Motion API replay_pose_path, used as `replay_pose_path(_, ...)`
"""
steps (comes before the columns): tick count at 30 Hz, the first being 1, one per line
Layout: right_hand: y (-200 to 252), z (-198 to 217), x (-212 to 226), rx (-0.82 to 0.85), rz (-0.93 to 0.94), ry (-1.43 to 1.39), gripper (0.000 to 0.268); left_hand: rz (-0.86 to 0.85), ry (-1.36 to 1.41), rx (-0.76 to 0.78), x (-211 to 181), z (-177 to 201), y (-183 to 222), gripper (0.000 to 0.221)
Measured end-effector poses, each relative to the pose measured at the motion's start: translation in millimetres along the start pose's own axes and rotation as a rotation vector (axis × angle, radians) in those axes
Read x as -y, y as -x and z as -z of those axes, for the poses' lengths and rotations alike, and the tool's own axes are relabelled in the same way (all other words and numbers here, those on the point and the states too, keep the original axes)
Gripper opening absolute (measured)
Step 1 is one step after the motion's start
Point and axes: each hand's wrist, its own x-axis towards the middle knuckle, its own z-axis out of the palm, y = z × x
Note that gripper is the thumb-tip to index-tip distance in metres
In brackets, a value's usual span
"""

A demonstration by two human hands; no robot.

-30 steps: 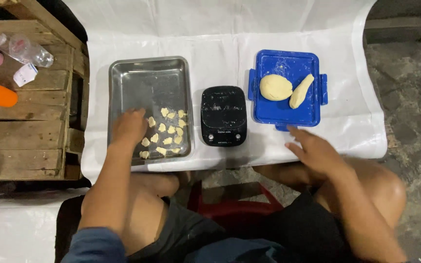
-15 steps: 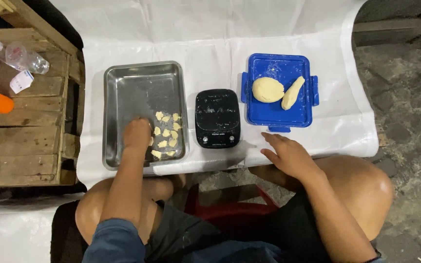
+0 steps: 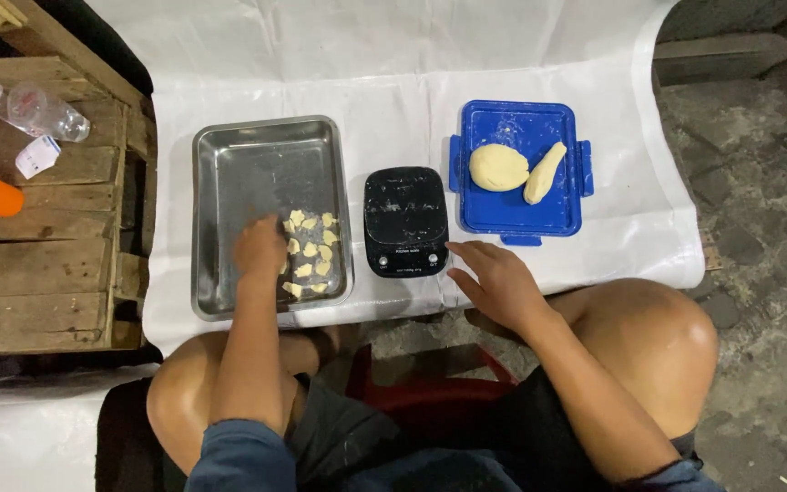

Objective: Rolling small pieces of dough into cylindrical shapes using hands and placing them in a container.

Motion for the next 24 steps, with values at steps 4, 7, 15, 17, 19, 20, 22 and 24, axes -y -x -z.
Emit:
replay_pose_path(4,1,0,-2,0.011,0.026,0.037,0.036,-0.156,0.067,-0.091,-9,15,23,0.025)
replay_pose_path(7,1,-1,1,0.013,0.022,0.051,0.036,-0.169,0.008,-0.137,-16,17,26,0.026)
replay_pose_path(15,-7,8,19,-0.003,0.107,0.053,0.035,-0.024,0.182,-0.061,-2,5,4,0.018)
replay_pose_path(17,-12,10,17,-0.035,0.1,0.049,0.036,-0.017,0.237,-0.081,-7,18,10,0.017)
replay_pose_path(19,-10,11,19,-0.053,0.09,0.048,0.037,-0.006,0.296,-0.089,-17,32,27,0.016)
replay_pose_path(20,-11,13,22,-0.091,0.046,-0.028,0.038,-0.039,0.402,-0.102,-25,45,37,0.021)
replay_pose_path(22,-12,10,27,-0.135,0.008,-0.104,0.04,-0.075,0.508,-0.124,-44,51,55,0.027)
replay_pose_path(24,-14,2,33,-0.248,-0.1,-0.461,0.044,-0.172,0.988,0.027,-68,38,70,0.021)
